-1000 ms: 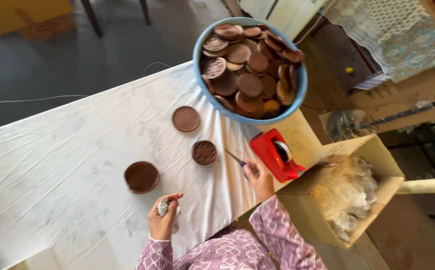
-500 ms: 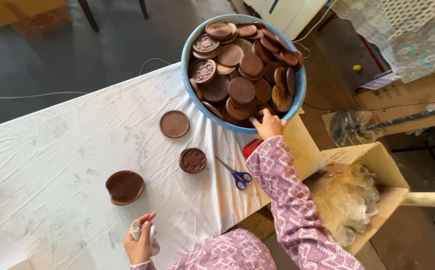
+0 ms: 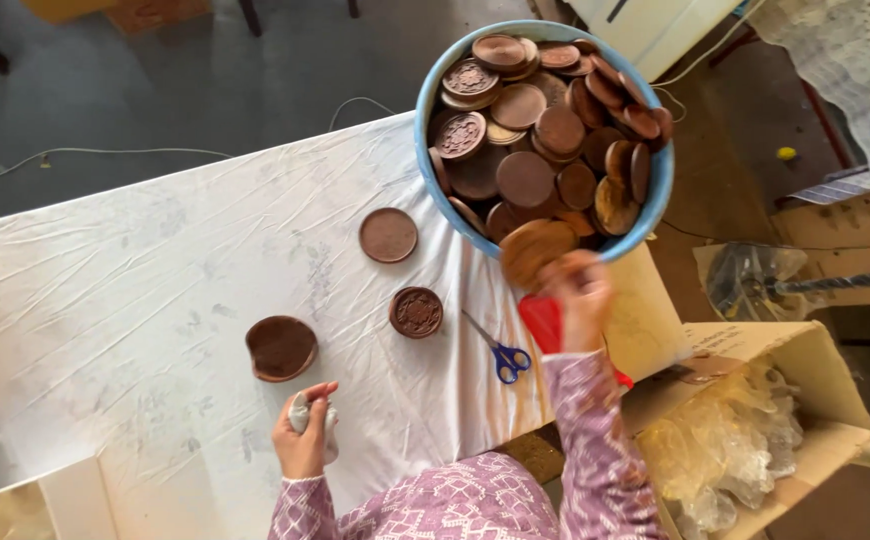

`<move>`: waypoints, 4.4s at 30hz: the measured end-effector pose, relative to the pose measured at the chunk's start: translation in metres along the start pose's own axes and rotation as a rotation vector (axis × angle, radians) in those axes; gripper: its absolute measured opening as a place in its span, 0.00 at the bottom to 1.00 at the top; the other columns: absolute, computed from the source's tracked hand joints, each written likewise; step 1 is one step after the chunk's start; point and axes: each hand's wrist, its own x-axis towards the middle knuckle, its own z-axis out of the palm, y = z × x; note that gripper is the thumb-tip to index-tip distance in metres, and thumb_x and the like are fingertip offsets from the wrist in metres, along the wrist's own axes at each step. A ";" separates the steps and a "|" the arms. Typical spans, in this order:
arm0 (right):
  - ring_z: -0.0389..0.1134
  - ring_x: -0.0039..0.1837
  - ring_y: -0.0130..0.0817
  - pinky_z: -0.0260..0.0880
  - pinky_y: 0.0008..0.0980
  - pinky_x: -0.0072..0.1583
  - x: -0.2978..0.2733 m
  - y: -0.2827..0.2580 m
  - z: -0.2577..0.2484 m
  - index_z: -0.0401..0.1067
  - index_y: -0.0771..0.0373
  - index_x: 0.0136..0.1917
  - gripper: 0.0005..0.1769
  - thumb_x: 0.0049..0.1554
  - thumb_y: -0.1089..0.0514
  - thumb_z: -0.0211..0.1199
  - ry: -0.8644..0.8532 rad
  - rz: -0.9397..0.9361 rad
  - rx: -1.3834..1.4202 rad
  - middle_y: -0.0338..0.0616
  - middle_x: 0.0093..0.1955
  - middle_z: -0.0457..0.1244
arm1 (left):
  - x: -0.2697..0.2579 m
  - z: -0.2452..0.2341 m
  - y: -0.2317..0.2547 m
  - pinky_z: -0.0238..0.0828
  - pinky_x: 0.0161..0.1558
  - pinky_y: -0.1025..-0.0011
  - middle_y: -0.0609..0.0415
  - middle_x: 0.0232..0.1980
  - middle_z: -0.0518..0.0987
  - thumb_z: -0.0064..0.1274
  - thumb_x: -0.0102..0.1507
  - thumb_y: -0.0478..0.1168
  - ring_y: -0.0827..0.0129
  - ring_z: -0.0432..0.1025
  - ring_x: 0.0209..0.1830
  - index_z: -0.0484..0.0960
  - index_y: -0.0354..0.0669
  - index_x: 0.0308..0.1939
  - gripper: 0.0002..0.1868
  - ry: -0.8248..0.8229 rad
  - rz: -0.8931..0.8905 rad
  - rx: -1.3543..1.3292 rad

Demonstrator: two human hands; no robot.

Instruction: Cleaning round brown discs/molds using a cloth and spray bottle.

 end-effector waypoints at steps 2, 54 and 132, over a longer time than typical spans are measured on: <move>0.71 0.44 0.27 0.75 0.26 0.45 -0.032 0.046 0.024 0.73 0.64 0.51 0.16 0.51 0.64 0.75 -0.153 0.133 -0.113 0.38 0.44 0.69 | 0.000 0.003 -0.004 0.76 0.36 0.77 0.49 0.49 0.86 0.52 0.66 0.32 0.77 0.77 0.38 0.83 0.35 0.48 0.08 -0.023 0.012 -0.025; 0.52 0.73 0.59 0.59 0.60 0.70 -0.100 0.075 0.141 0.63 0.51 0.73 0.49 0.46 0.31 0.75 -1.006 -0.562 -0.987 0.55 0.73 0.50 | -0.003 0.010 -0.035 0.75 0.50 0.72 0.48 0.52 0.86 0.56 0.67 0.40 0.71 0.78 0.50 0.80 0.34 0.56 0.16 -0.036 0.092 0.047; 0.31 0.87 0.39 0.26 0.49 0.83 -0.219 0.064 0.148 0.41 0.56 0.84 0.40 0.63 0.56 0.52 -0.943 -0.633 -0.781 0.42 0.88 0.34 | 0.011 -0.003 -0.080 0.70 0.62 0.62 0.51 0.68 0.69 0.34 0.74 0.61 0.65 0.70 0.60 0.62 0.49 0.76 0.31 -0.529 -0.297 -0.628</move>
